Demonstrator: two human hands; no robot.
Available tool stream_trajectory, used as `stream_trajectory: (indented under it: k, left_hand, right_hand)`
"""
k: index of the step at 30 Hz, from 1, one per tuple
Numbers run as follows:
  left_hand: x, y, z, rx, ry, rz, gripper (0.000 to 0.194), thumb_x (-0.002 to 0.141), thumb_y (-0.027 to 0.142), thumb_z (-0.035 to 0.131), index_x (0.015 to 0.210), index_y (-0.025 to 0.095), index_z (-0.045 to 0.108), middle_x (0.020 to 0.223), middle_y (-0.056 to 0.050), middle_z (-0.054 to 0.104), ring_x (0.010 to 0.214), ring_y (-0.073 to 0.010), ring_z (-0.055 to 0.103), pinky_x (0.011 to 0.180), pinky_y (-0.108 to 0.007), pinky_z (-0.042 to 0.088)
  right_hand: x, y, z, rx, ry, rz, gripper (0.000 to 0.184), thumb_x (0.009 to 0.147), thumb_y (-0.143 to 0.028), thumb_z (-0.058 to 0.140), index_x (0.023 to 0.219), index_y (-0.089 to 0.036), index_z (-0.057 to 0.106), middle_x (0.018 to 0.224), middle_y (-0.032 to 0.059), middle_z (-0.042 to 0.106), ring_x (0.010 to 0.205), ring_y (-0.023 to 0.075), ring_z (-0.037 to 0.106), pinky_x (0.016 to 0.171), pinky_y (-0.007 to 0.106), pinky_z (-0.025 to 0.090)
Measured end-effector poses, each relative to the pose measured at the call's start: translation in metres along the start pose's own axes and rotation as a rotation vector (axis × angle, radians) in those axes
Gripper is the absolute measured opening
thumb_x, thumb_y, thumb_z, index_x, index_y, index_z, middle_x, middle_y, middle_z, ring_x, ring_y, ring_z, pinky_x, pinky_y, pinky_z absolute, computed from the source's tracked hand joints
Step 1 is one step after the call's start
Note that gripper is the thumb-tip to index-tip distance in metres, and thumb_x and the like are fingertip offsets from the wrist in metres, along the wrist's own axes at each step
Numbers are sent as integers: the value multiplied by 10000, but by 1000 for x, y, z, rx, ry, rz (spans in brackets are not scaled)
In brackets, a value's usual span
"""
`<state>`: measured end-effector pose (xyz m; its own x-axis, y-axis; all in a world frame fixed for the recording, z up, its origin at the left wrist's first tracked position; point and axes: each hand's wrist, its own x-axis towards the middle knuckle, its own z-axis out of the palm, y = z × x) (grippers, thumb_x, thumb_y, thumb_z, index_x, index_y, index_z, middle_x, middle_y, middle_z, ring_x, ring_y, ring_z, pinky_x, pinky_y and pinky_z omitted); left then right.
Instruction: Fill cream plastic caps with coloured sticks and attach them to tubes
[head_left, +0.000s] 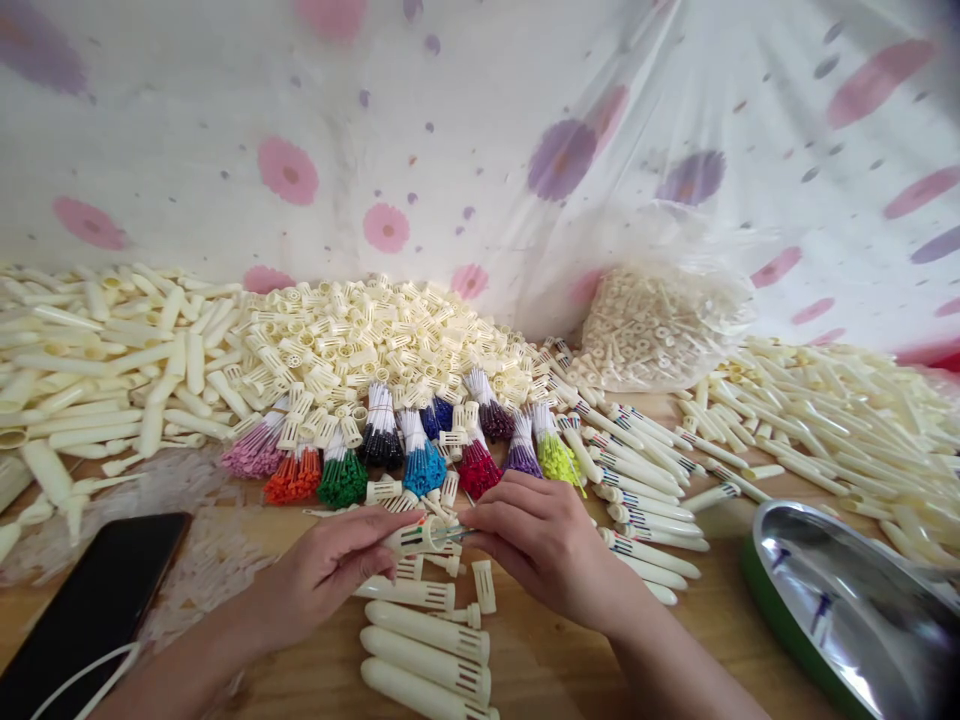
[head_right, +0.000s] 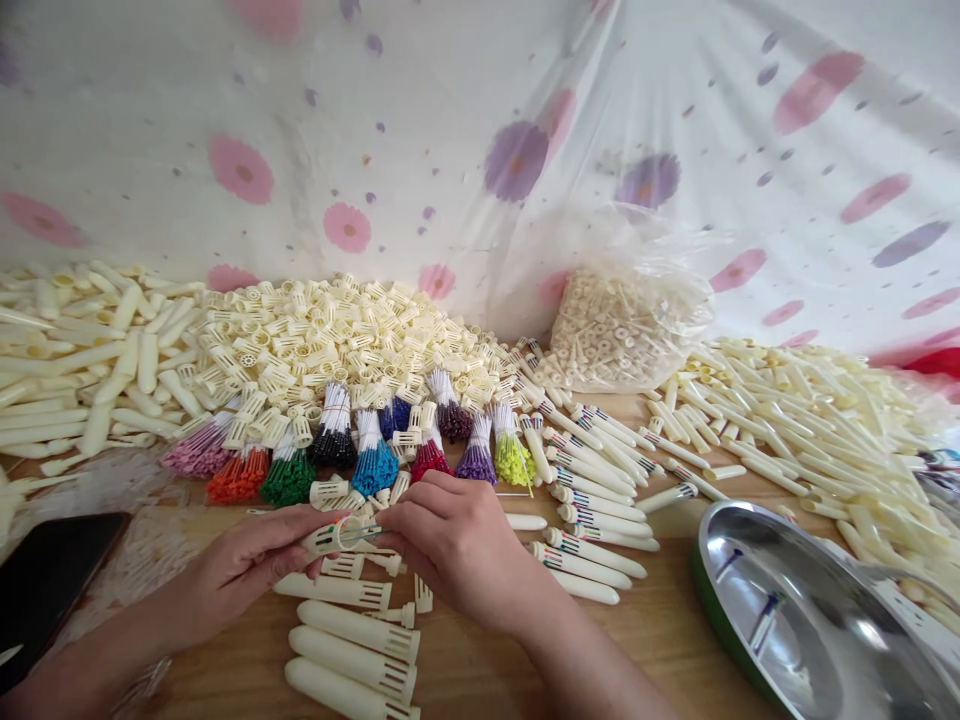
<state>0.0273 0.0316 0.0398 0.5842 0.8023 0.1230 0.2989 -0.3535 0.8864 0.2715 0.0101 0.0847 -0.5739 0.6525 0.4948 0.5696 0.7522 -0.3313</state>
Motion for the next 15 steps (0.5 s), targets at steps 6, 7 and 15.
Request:
stream_trajectory:
  k: [6, 7, 15]
  left_hand:
    - [0, -3, 3, -129, 22, -82, 317, 805, 220, 595, 1096, 301, 690, 1039, -41, 738, 818, -209, 691, 665, -269, 582]
    - [-1, -5, 4, -165, 22, -99, 307, 802, 228, 604, 1087, 301, 695, 1043, -43, 734, 820, -210, 690, 663, -270, 584]
    - [-3, -11, 8, -279, 81, -110, 204, 767, 178, 649, 949, 263, 683, 947, -25, 703, 899, -199, 662, 752, -267, 554]
  right_hand:
    - [1, 1, -6, 16, -36, 31, 140, 910, -233, 518, 927, -155, 633, 744, 46, 656, 692, 146, 581, 607, 256, 458]
    - [1, 2, -8, 0, -43, 22, 143, 912, -231, 515, 935, -156, 634, 748, 47, 654, 694, 148, 579, 606, 259, 457]
    - [-3, -4, -12, 238, 30, 143, 102, 911, -235, 524, 983, -181, 570, 830, 47, 669, 746, 147, 600, 644, 261, 471]
